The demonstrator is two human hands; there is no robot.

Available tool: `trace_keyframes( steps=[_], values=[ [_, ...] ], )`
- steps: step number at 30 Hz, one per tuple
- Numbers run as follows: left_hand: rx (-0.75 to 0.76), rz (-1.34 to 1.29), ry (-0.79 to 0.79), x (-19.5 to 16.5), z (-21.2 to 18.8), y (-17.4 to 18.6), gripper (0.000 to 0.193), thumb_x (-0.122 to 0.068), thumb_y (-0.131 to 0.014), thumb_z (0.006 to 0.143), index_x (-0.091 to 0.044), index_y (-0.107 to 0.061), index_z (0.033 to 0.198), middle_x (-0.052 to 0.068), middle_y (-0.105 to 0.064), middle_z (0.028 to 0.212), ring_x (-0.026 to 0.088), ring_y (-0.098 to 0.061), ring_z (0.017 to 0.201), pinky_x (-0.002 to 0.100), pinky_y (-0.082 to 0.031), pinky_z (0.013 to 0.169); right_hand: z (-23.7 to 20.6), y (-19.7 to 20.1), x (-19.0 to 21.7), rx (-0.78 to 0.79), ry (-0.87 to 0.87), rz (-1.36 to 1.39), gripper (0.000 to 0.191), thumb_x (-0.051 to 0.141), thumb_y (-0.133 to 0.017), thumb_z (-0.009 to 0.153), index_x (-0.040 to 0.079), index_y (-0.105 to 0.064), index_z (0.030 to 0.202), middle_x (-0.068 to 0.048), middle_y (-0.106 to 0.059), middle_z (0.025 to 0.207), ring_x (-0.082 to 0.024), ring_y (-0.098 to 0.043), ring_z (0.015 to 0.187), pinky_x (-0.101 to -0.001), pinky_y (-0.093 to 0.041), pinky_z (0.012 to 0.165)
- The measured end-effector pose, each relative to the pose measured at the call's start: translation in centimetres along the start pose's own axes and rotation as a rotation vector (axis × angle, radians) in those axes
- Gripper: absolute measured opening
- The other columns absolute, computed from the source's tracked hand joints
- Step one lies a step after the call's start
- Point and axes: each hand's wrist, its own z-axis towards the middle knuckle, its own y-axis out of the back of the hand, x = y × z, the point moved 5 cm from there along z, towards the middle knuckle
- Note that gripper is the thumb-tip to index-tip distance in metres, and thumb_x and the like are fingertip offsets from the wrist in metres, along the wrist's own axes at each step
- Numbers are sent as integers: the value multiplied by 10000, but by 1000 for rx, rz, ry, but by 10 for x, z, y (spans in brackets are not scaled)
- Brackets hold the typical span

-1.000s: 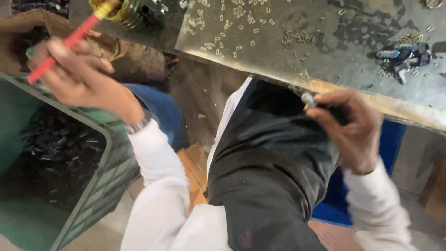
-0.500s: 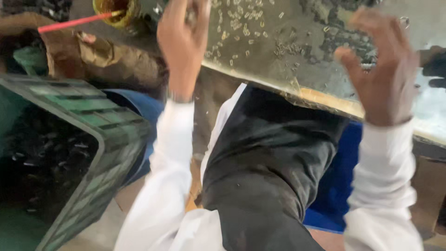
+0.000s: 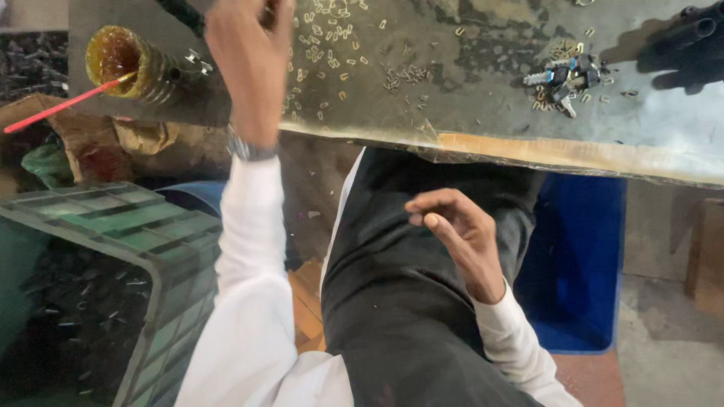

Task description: The person sits at a workbench and repeatedly picks up small metal components, uses a red-handled brush to apply a yellow substance from a jar onto the parts, presses parts together by hand, and sets finished assemblies on the table.

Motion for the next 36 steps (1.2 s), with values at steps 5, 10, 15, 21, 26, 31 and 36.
trace_keyframes(
  steps=[5,10,15,21,26,31,36],
  values=[
    [394,-597,260,-104,-72,20,77,-87,-730,1003,-85,-674,1056,31,-696,1036,124,-664,869,260,-538,737,16,-7,-33,205,-257,442,664,564,-326,1038,44,-582,1362,-66,-659,1132,-158,-617,1005,-336,-502,949],
    [697,-735,-165,-159,-106,17,144,-136,-777,952,-103,-689,1061,11,-701,1027,226,-709,909,347,-577,789,1,7,-44,35,-157,355,548,494,-388,1179,-11,-598,1141,-94,-609,1066,-160,-543,993,-322,-436,913],
    [476,-489,51,-131,-102,-1,196,-176,-794,971,-114,-700,1131,13,-681,1066,227,-691,956,341,-553,809,-18,25,-49,-132,123,-17,465,411,-459,1153,-12,-575,999,-112,-640,1099,-172,-581,1019,-320,-424,1041],
    [415,-141,-113,-117,-95,-34,392,-264,-840,862,-87,-741,1198,35,-612,1032,241,-568,936,411,-383,885,-29,43,-64,-215,-154,83,390,286,-528,1101,-85,-644,1064,-115,-597,875,-169,-463,757,-333,-389,735],
    [317,-198,-69,-116,-110,-30,221,-122,-852,887,-142,-751,1083,-12,-637,1004,193,-596,938,384,-395,914,-13,39,-46,-86,-144,224,349,250,-542,1092,-16,-631,1300,-30,-614,1002,-122,-629,962,-291,-525,986],
    [332,-635,469,-114,-134,-18,154,-21,-800,901,-85,-745,1030,8,-706,1011,169,-644,887,284,-516,816,0,32,-44,-133,-265,199,331,116,-605,1011,-26,-609,1310,-111,-705,1074,-171,-704,966,-306,-556,885],
    [384,-753,458,-133,-145,-22,147,-4,-800,905,-52,-746,1033,52,-721,1014,174,-683,927,292,-525,827,8,28,-50,-144,-127,271,195,20,-689,1000,-10,-587,1163,-124,-706,1109,-168,-693,996,-309,-556,914]
  ],
)
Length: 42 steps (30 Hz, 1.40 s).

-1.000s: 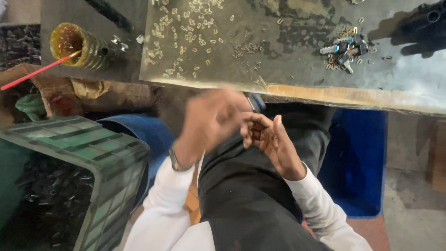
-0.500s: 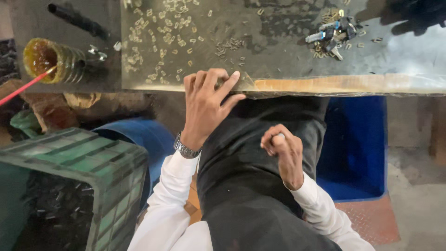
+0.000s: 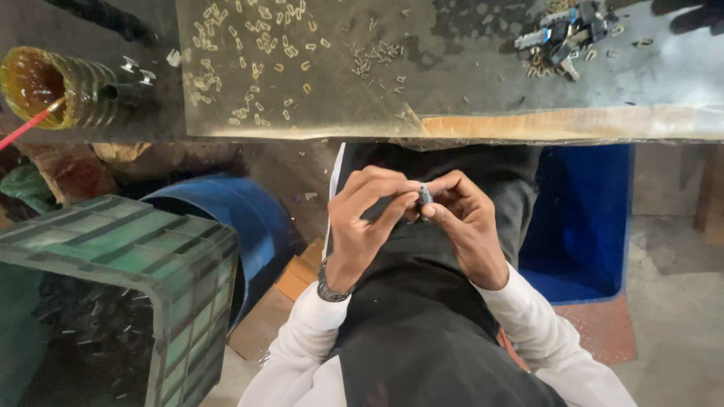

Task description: The person sits at a workbench and repeatedly picks up small metal components, uses a red-handled brush to apply a yellow substance from a jar onto the parts, presses parts together by hand, and sets finished assemblies on the table.

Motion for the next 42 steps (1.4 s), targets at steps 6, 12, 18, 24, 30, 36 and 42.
trace_keyframes(
  steps=[6,12,18,24,30,36,42],
  values=[
    [15,-95,-18,2,-3,-5,175,23,-791,904,-45,-731,1054,62,-714,1040,194,-692,957,297,-561,846,-9,1,5,-95,185,-147,266,-115,-723,934,12,-560,1101,-86,-637,1119,-123,-627,1011,-242,-508,903],
    [33,4,-94,-3,-8,-9,203,35,-810,888,-49,-732,1055,61,-714,1037,194,-681,963,307,-556,833,-19,-6,28,-186,387,-541,266,-130,-769,852,-17,-628,1046,-118,-666,1072,-151,-665,976,-248,-540,880],
    [12,34,-129,-6,-14,-12,214,45,-816,886,-41,-722,1058,71,-709,1026,194,-685,939,305,-564,799,-24,-15,53,-202,508,-803,270,-107,-820,802,-25,-663,1006,-144,-702,1007,-196,-708,922,-274,-556,822],
    [-12,8,-108,-4,-17,-13,217,64,-812,890,-32,-719,1060,85,-718,1016,184,-725,890,283,-587,760,-26,-21,63,-158,550,-898,276,-90,-835,788,-11,-666,992,-144,-711,993,-221,-729,916,-292,-573,810],
    [-23,42,-136,-3,-19,-13,226,66,-823,886,-24,-718,1065,85,-715,1014,171,-723,867,275,-585,732,-26,-21,61,-135,543,-927,277,-75,-849,794,-9,-672,996,-147,-711,1010,-223,-734,913,-291,-585,775],
    [-5,91,-176,-2,-19,-13,238,51,-847,861,-22,-718,1048,83,-708,996,166,-711,843,282,-567,708,-26,-21,60,-115,643,-1046,292,-77,-852,784,-7,-670,1001,-149,-720,1035,-256,-727,936,-319,-578,796],
    [163,-253,136,19,-14,-7,125,-13,-800,925,-8,-726,1026,64,-700,983,115,-660,849,260,-534,718,-26,-26,58,-10,815,-1101,289,-79,-866,810,-7,-692,1029,-177,-729,1010,-288,-724,904,-350,-574,779]
  ],
)
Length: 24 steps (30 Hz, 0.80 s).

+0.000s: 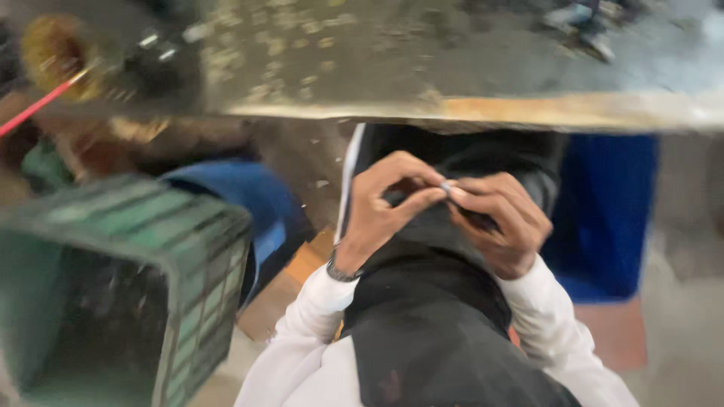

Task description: The person sits at a workbench and repeatedly picks up small metal components, uses a red-handled brush to apply a yellow substance from a jar onto the parts, presses parts together by hand, and sets finished assemblies on the table.

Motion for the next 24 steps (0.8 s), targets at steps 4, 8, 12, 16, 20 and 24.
trace_keyframes(
  steps=[4,8,12,16,20,24],
  values=[
    [41,-223,118,1,-12,30,115,-95,-696,1038,1,-718,1097,48,-686,1023,97,-686,857,254,-554,748,-4,-16,10,37,-28,136,273,-81,-851,864,-8,-673,1057,-178,-722,1020,-267,-725,879,-326,-586,782],
    [-705,-39,-103,-11,-26,138,259,-233,-637,1085,2,-624,1195,107,-713,1084,138,-683,770,278,-589,625,-5,-24,11,98,-117,262,277,-49,-828,869,-26,-665,1091,-182,-730,1037,-257,-731,908,-290,-587,778],
    [-1110,60,-400,-27,-40,254,301,-266,-694,1122,-66,-594,1324,36,-580,947,118,-501,620,275,-424,502,-7,-25,9,145,-142,214,294,2,-845,838,-39,-677,1075,-170,-726,969,-243,-709,837,-293,-545,754],
    [-1126,34,-276,-36,-32,313,310,-272,-689,1044,-87,-588,1272,42,-667,913,102,-560,590,254,-410,449,-6,-26,9,166,-130,228,275,17,-830,857,-30,-674,1079,-158,-731,980,-221,-701,834,-286,-538,754],
    [-1069,190,-277,-59,-21,329,258,-260,-672,1104,-10,-687,1167,83,-692,885,128,-651,611,262,-427,457,-1,-31,12,161,-177,237,274,8,-821,869,-18,-663,1092,-145,-727,1025,-219,-702,892,-287,-546,804],
    [-1086,242,-431,-74,-27,323,243,-226,-667,1117,15,-678,1087,116,-706,868,161,-685,602,268,-402,446,1,-34,14,163,-241,225,276,-1,-810,873,-9,-676,1114,-136,-724,1031,-207,-705,897,-280,-546,804]
  ],
)
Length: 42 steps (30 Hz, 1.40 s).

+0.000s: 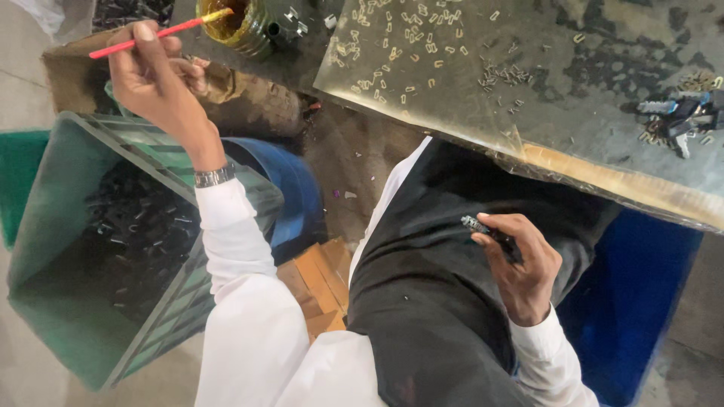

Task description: The person sits at a workbench and repeatedly picks up small metal components, uses a red-handled brush to apply a yellow substance from a jar onto the parts, presses parts together by hand, and sets finished assemblies on the table.

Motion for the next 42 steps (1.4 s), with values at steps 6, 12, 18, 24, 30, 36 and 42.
trace_keyframes(
  steps=[6,12,18,24,30,36,42],
  values=[
    [-12,23,61,5,-6,0,286,-278,-689,1070,4,-683,1023,107,-720,797,150,-669,554,275,-465,410,1,-5,-4,26,-92,59,271,-3,-791,896,-4,-687,1146,-120,-731,1026,-181,-734,929,-262,-560,829],
    [-84,-195,68,2,-15,5,378,-351,-715,1053,22,-662,1056,140,-705,856,202,-676,628,317,-478,499,5,1,-5,12,-79,28,286,-31,-792,875,-12,-693,1142,-109,-739,1037,-163,-727,935,-255,-552,855],
    [-75,-284,232,-16,-66,-19,386,-349,-701,1110,29,-639,1070,95,-598,784,135,-524,574,282,-372,460,5,3,-12,-57,-202,163,244,-40,-761,927,-37,-665,1151,-100,-751,1042,-133,-730,959,-233,-564,866],
    [77,-418,561,-37,-150,-67,338,-367,-680,1066,-38,-605,1057,55,-583,783,133,-474,510,271,-339,451,10,6,-15,-122,-131,301,253,-42,-777,921,-33,-631,1128,-105,-695,1078,-128,-688,966,-233,-558,868],
    [281,-536,751,-43,-208,-106,305,-313,-684,1077,-18,-614,1043,69,-599,776,144,-485,517,270,-358,454,10,20,-9,-176,-47,250,297,-49,-839,858,-32,-652,1089,-131,-683,1068,-161,-660,938,-259,-536,825],
    [356,-570,793,-42,-224,-114,277,-264,-667,1075,3,-618,1020,95,-627,762,162,-519,507,279,-382,450,8,30,-4,-228,15,182,313,-62,-862,848,-24,-654,1080,-145,-691,1093,-193,-690,984,-287,-570,871],
    [368,-573,801,-44,-231,-117,254,-231,-663,1077,11,-618,1015,101,-628,761,157,-517,504,270,-373,451,6,32,-2,-236,24,138,322,-72,-874,826,-18,-661,1062,-150,-700,1066,-208,-698,965,-291,-576,854]
  ],
)
